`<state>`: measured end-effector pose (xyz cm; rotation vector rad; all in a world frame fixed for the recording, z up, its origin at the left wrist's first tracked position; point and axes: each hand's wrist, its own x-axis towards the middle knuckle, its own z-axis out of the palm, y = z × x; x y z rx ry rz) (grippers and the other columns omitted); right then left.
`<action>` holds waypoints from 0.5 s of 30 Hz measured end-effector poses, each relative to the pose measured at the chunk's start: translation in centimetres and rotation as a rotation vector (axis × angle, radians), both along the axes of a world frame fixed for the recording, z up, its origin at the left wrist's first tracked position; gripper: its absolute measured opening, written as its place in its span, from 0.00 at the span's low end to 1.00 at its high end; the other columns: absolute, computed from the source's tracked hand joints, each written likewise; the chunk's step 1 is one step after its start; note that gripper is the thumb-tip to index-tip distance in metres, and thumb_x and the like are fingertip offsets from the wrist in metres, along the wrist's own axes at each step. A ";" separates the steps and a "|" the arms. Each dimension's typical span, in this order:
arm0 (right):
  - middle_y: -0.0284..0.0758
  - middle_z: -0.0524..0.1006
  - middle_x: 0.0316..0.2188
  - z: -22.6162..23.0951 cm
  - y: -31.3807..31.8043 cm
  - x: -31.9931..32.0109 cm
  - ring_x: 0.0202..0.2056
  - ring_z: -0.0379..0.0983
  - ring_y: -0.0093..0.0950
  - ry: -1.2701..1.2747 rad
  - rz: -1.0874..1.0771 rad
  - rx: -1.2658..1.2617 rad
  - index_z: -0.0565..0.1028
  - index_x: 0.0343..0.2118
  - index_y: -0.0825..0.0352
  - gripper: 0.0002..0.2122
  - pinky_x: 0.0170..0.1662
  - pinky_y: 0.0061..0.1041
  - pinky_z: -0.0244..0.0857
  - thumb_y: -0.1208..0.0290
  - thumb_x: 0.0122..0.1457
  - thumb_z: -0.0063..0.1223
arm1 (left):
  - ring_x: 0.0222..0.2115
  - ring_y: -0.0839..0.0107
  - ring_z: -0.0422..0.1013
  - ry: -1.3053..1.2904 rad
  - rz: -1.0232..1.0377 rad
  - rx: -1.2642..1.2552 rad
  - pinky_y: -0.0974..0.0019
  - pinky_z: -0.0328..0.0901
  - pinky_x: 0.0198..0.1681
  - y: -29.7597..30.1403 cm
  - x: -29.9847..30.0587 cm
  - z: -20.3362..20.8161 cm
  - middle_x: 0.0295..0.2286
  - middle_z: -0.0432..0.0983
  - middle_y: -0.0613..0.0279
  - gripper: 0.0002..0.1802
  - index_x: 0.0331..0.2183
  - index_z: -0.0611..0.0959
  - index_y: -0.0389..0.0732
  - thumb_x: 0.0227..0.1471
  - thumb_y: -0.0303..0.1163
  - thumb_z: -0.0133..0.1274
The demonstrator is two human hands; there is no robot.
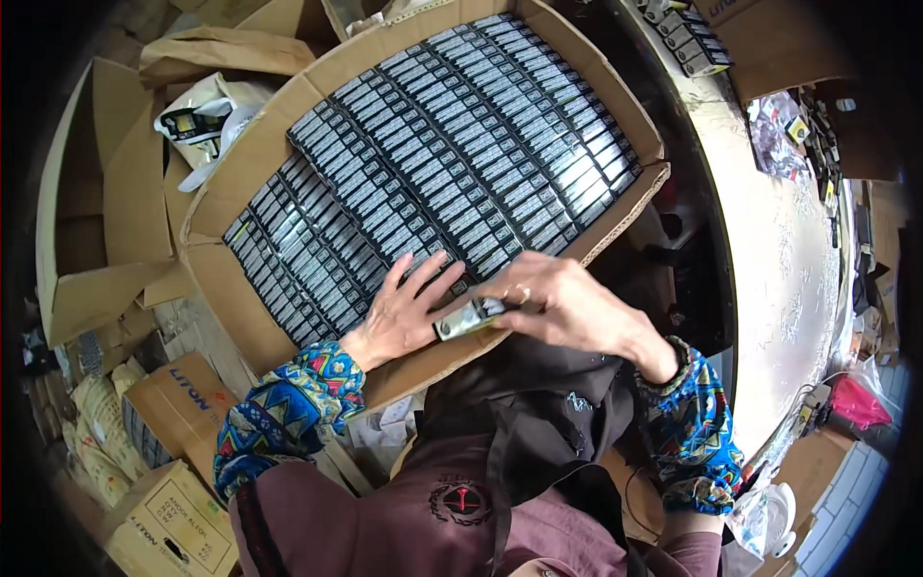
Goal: The recorder is packaging small components into individual boxes and organizing them into a grid layout.
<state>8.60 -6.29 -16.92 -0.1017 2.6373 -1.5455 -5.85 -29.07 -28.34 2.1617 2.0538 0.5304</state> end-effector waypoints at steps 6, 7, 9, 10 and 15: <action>0.39 0.79 0.40 -0.8 -1.9 -1.0 0.44 0.74 0.39 -0.049 0.230 0.206 0.79 0.42 0.68 0.15 0.45 0.36 0.71 0.69 0.52 0.62 | 0.60 0.56 0.60 0.058 0.006 0.067 0.40 0.51 0.63 1.3 -0.6 0.9 0.58 0.65 0.59 0.20 0.45 0.84 0.56 0.47 0.42 0.59; 0.40 0.79 0.40 -0.8 -2.2 -1.7 0.44 0.75 0.39 -0.174 0.323 0.269 0.79 0.41 0.69 0.15 0.45 0.36 0.71 0.67 0.52 0.62 | 0.60 0.56 0.60 0.068 0.002 0.072 0.40 0.51 0.63 1.3 -0.7 1.1 0.58 0.65 0.59 0.20 0.45 0.84 0.56 0.47 0.42 0.59; 0.40 0.79 0.41 -1.6 -3.0 -2.4 0.45 0.75 0.39 -0.211 0.358 0.327 0.79 0.37 0.69 0.14 0.41 0.36 0.72 0.65 0.52 0.62 | 0.61 0.55 0.60 0.038 -0.010 0.025 0.40 0.51 0.62 1.3 -1.0 1.6 0.58 0.65 0.59 0.18 0.41 0.84 0.54 0.45 0.41 0.60; 0.39 0.80 0.37 -2.1 -3.5 -2.5 0.42 0.76 0.38 -0.131 0.335 0.422 0.81 0.35 0.68 0.12 0.39 0.36 0.72 0.64 0.52 0.62 | 0.61 0.54 0.58 0.035 -0.015 0.024 0.40 0.51 0.63 1.1 -1.1 1.7 0.59 0.65 0.60 0.17 0.39 0.85 0.53 0.43 0.40 0.62; 0.37 0.79 0.20 -3.1 -3.2 -4.4 0.29 0.79 0.38 -0.249 0.347 0.376 0.82 0.25 0.63 0.09 0.34 0.37 0.71 0.62 0.50 0.63 | 0.64 0.55 0.52 0.100 0.007 -0.092 0.41 0.50 0.64 0.6 -0.9 3.6 0.60 0.62 0.61 0.21 0.41 0.85 0.53 0.39 0.39 0.64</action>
